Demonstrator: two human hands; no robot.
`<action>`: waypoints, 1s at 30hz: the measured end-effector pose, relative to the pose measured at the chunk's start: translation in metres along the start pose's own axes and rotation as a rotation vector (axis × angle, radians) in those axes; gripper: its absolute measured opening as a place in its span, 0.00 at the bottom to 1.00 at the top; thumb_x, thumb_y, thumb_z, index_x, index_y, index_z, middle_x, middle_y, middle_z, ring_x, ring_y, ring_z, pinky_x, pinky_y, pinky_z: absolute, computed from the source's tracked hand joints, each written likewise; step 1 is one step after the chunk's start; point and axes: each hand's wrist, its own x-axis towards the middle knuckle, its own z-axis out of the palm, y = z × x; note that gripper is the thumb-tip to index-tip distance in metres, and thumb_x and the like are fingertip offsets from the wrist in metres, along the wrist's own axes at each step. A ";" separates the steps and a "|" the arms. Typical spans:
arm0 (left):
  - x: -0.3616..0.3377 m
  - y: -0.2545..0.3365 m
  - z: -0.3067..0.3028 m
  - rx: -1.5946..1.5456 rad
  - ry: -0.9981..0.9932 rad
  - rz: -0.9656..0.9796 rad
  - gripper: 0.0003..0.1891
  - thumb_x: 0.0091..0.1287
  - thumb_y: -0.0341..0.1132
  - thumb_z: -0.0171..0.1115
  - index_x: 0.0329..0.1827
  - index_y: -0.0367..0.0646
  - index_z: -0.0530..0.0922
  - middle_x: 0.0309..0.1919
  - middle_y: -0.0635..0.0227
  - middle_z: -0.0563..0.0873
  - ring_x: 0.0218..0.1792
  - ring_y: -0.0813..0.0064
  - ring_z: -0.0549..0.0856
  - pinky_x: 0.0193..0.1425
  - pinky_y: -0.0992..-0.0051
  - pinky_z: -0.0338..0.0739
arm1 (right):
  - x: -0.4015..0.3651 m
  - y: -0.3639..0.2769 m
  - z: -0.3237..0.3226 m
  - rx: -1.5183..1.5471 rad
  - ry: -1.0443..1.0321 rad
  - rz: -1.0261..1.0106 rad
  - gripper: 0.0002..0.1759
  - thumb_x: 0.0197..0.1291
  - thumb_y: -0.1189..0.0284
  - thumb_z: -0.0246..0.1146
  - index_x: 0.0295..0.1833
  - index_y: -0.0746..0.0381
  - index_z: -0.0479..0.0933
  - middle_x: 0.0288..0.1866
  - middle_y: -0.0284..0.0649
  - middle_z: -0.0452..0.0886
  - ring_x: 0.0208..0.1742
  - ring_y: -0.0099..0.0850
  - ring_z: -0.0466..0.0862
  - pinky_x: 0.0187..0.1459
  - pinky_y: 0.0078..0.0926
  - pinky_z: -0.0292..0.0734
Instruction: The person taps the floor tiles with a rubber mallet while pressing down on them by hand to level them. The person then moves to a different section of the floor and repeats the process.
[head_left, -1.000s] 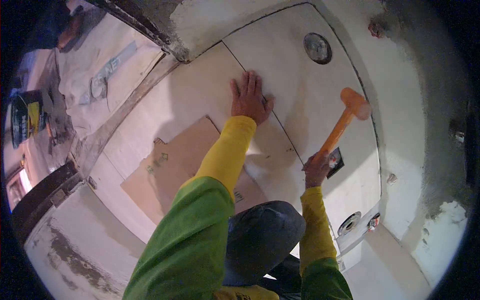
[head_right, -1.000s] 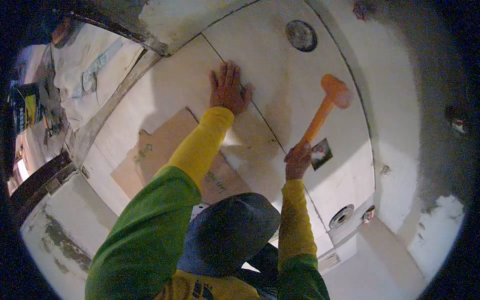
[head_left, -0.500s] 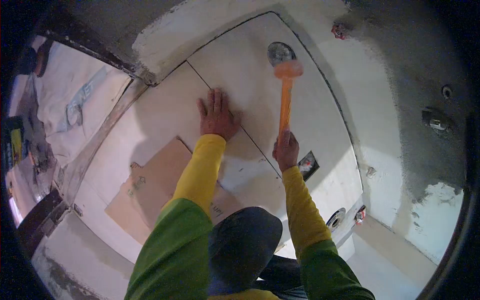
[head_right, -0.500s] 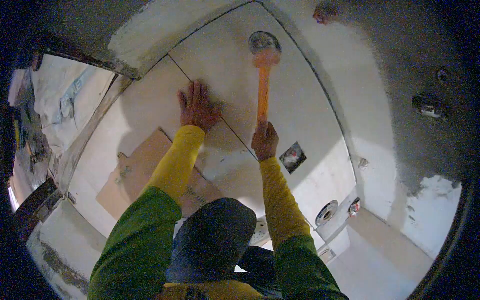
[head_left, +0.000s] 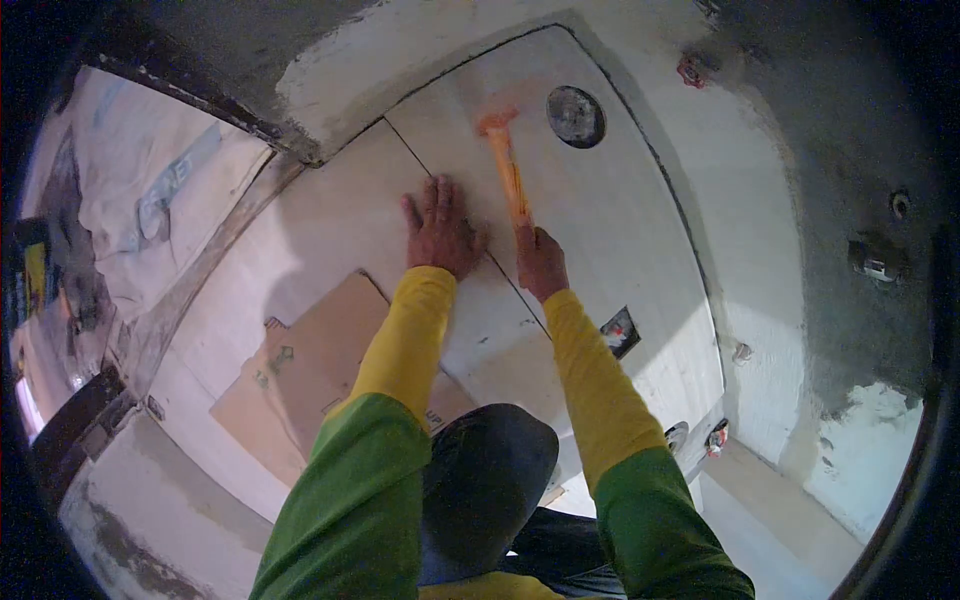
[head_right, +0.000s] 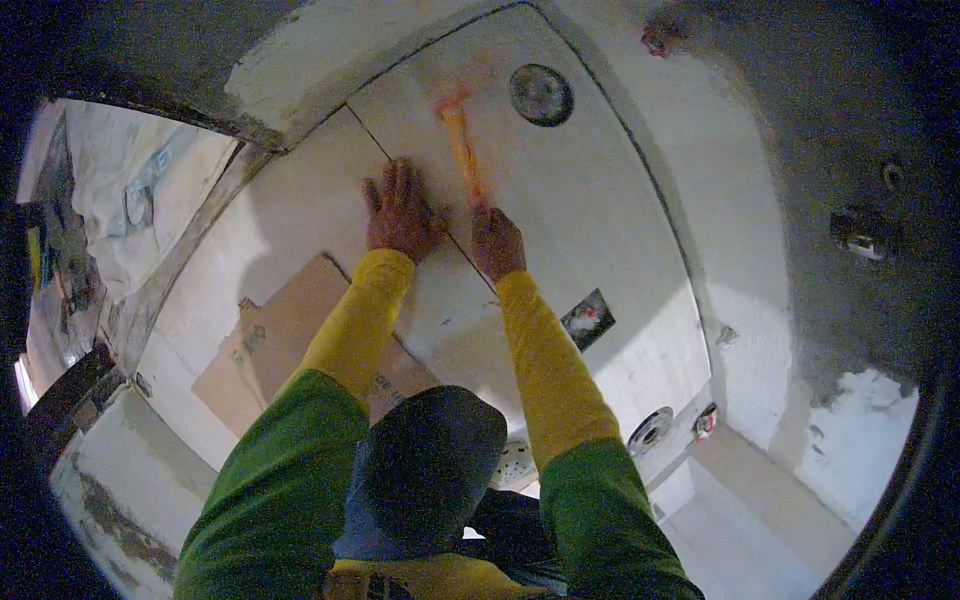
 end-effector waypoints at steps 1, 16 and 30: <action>-0.001 0.000 0.000 0.000 0.010 0.010 0.41 0.68 0.58 0.50 0.76 0.36 0.60 0.79 0.54 0.57 0.81 0.56 0.49 0.79 0.40 0.38 | 0.005 -0.008 -0.003 -0.002 -0.085 0.016 0.30 0.74 0.48 0.46 0.37 0.66 0.73 0.29 0.58 0.79 0.32 0.61 0.79 0.34 0.52 0.74; 0.002 0.001 0.001 0.061 -0.034 0.017 0.42 0.67 0.59 0.51 0.78 0.38 0.58 0.79 0.54 0.55 0.81 0.55 0.49 0.79 0.39 0.38 | 0.019 -0.027 0.010 0.108 -0.043 0.052 0.22 0.74 0.55 0.51 0.42 0.65 0.72 0.33 0.58 0.81 0.34 0.59 0.82 0.30 0.52 0.76; 0.001 0.004 0.006 0.092 -0.018 0.028 0.43 0.68 0.61 0.48 0.78 0.37 0.57 0.80 0.54 0.54 0.80 0.54 0.50 0.79 0.40 0.37 | -0.083 0.068 -0.075 0.494 0.079 0.662 0.31 0.71 0.39 0.46 0.31 0.56 0.65 0.15 0.31 0.66 0.10 0.22 0.64 0.11 0.23 0.61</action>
